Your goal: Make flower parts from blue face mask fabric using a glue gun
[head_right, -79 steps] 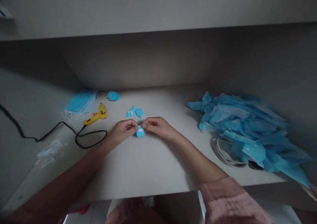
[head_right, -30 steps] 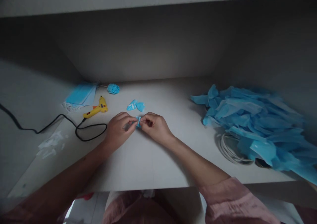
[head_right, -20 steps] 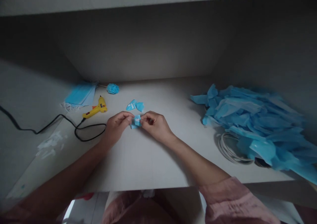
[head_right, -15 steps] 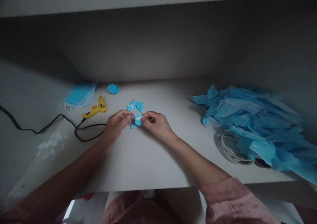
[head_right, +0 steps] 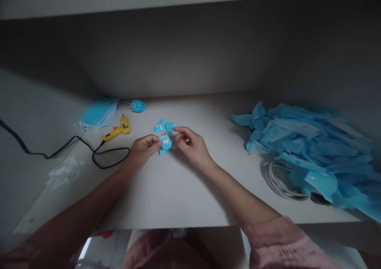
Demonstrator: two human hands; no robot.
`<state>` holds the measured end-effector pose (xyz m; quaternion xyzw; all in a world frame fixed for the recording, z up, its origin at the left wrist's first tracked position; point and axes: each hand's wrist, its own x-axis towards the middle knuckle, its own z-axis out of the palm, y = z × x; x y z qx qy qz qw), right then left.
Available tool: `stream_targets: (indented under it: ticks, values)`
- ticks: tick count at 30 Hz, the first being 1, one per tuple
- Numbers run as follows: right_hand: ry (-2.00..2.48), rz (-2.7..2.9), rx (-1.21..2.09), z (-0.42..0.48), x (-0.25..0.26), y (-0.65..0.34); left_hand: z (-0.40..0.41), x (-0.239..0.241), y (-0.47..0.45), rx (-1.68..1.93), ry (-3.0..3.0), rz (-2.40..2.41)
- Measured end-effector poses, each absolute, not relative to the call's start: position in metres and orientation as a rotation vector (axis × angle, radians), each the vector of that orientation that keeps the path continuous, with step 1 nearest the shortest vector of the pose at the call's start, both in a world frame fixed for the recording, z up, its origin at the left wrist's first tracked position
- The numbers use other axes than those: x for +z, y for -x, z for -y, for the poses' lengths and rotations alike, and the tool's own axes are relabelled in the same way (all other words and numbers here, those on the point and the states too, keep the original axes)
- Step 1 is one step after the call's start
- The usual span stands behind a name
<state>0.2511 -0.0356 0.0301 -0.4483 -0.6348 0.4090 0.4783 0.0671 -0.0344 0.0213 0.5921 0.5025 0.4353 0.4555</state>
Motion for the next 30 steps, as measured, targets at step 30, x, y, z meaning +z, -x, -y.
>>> stream_targets:
  ticks: [30]
  values:
    - [1.142, 1.888, 0.688, 0.042, 0.0273, -0.2479, 0.0421, 0.0265, -0.0734, 1.134, -1.959, -1.328]
